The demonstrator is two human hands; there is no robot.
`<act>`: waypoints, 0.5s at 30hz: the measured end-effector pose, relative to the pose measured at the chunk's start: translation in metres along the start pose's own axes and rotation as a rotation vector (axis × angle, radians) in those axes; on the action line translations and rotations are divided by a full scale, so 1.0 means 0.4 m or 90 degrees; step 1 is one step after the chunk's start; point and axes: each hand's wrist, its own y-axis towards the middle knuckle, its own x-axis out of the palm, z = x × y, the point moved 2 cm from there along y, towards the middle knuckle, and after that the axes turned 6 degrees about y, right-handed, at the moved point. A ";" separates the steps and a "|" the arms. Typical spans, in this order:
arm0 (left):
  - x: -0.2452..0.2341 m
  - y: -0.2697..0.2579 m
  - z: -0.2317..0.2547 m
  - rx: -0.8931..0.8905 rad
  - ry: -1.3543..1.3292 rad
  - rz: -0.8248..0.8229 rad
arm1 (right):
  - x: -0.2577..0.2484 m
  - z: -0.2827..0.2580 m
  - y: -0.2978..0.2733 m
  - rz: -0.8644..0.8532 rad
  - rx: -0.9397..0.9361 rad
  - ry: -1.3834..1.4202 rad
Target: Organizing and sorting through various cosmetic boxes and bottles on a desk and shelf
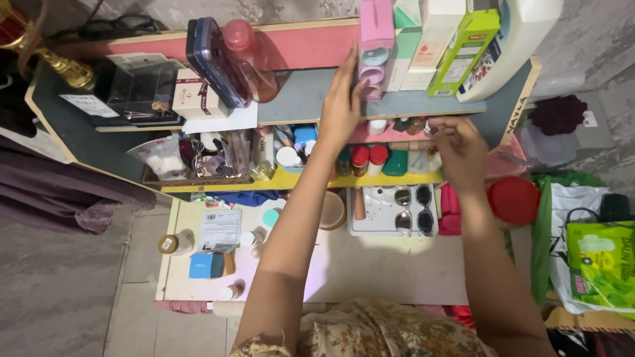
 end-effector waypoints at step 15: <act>-0.020 -0.012 -0.010 -0.011 -0.012 -0.045 | 0.002 0.081 -0.049 -0.040 -0.040 0.004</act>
